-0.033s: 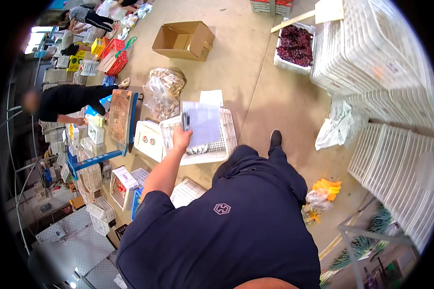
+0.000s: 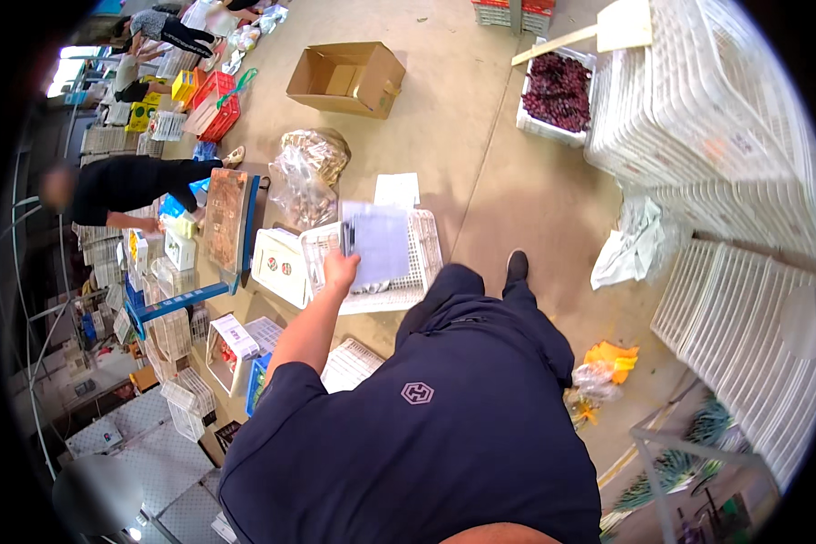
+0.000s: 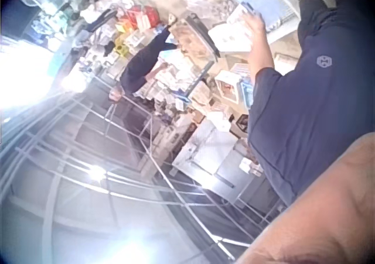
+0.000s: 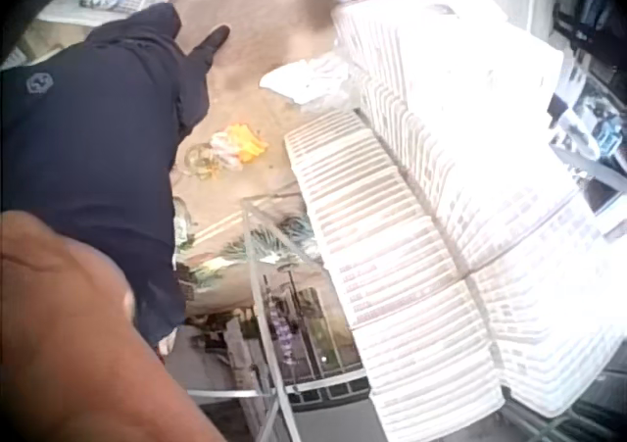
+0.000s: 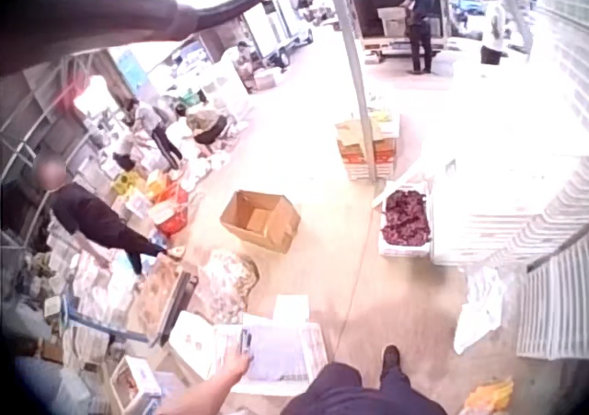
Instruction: The person handles plastic-wrapped leafy vegetables, moving them between white plastic crates. They use a pen to write on a clipboard while standing in a warehouse environment filled with produce. The person also picks up and moves empty crates and points at items on the clipboard.
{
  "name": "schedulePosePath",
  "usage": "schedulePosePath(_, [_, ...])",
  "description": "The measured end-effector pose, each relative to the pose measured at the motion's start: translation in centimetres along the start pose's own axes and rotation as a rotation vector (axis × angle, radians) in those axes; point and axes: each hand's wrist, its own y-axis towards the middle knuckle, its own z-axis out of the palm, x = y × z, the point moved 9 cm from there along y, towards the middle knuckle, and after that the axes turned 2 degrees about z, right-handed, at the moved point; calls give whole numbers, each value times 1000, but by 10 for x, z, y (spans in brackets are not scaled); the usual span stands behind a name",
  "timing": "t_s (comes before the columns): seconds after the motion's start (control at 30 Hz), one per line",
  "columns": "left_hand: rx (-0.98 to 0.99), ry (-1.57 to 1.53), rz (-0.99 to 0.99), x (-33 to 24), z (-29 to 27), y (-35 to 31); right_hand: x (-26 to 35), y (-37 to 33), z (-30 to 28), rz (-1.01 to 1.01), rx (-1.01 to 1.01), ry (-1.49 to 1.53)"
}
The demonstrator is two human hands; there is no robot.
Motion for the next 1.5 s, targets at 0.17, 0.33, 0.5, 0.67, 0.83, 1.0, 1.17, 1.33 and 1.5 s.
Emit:
schedulePosePath(0.17, [-42, 74, -285, 38, -16, 57, 39, -48, 156, -3, -15, -58])
schedulePosePath(0.33, [-151, -44, -310, 29, -66, 173, 38, -113, 303, 12, -33, -56])
schedulePosePath(0.5, [-167, 194, 20, -129, -128, 412, 18, -178, 435, 43, -23, 56])
schedulePosePath(0.67, [-118, 49, 213, -340, -163, 650, -36, -240, 534, 96, -75, 246])
schedulePosePath(0.83, [-28, -80, 352, -500, -168, 798, -87, -278, 650, 103, -179, 212])
schedulePosePath(1.0, [79, -136, 341, -566, -173, 882, -100, -375, 786, 8, -129, 147])
schedulePosePath(1.17, [81, -70, 238, -573, -193, 987, -119, -464, 912, 92, -152, 191])
schedulePosePath(1.33, [176, -73, 171, -619, -214, 1104, -154, -498, 1032, 168, -158, 242])
schedulePosePath(1.5, [199, 65, 318, -740, -242, 1264, -178, -541, 1155, 148, -134, 195])
